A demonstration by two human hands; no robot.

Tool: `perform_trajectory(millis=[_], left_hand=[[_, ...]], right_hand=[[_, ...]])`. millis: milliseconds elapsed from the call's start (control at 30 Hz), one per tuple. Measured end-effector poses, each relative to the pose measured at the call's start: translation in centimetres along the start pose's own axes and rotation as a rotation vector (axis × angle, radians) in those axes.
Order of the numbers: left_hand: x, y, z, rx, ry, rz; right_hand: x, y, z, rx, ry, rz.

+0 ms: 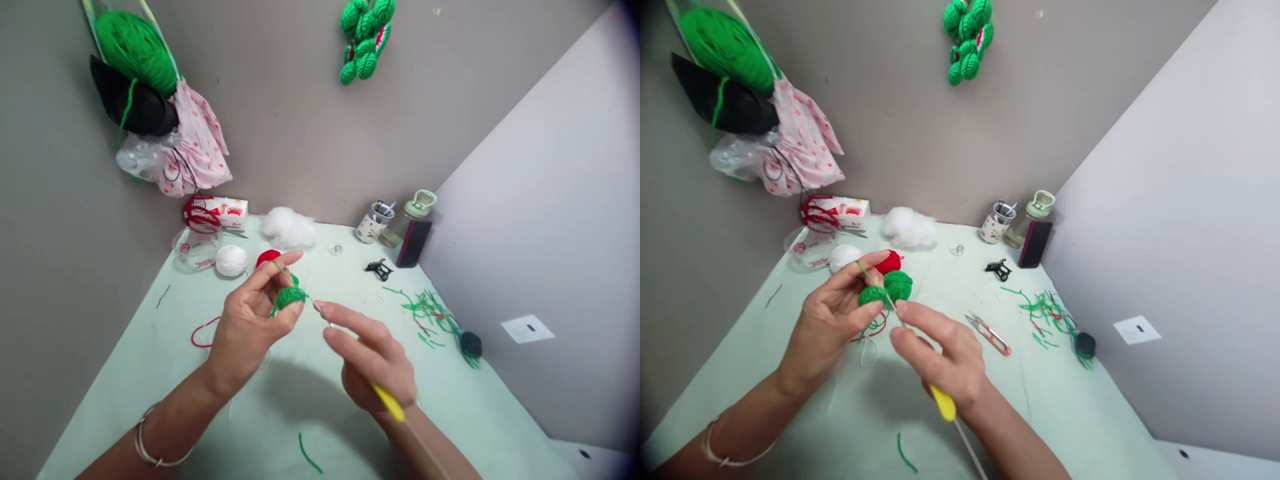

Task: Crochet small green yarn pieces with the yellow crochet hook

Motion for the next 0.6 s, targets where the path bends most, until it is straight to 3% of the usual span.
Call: perform_trajectory(millis=[100, 133, 200, 300, 400, 600], left_hand=[[-1.4, -2.5, -0.1, 0.125, -0.017, 0.171], [-1.7, -2.8, -0.1, 0.135, -0.031, 0.166], [-1.9, -2.7, -0.1, 0.134, -0.076, 0.090], [-1.2, -1.3, -0.5, 0.100, -0.175, -0.030], [-0.2, 0.1, -1.0, 0.082, -0.242, -0.100], [0.4, 1.5, -0.8, 0.125, -0.248, -0.191]], right_hand=[[-0.9, -2.6, 1.0, -0.004, 0.056, 0.261], [-1.0, -3.9, 1.6, -0.060, 0.115, 0.428], [-1.2, -5.0, 3.3, -0.207, 0.316, 0.538], [-1.3, -4.5, 4.6, -0.347, 0.525, 0.461], [-1.0, -2.8, 4.5, -0.477, 0.626, 0.292], [-1.0, -0.5, 2.7, -0.527, 0.551, 0.015]])
Point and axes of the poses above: each hand's wrist, its own x-axis away from the middle knuckle, its own y-axis out of the palm, z = x × y, the point moved 5 cm from there along -x, towards the middle knuckle, and after that the axes turned 4 degrees about -z, right-handed, at the moved point
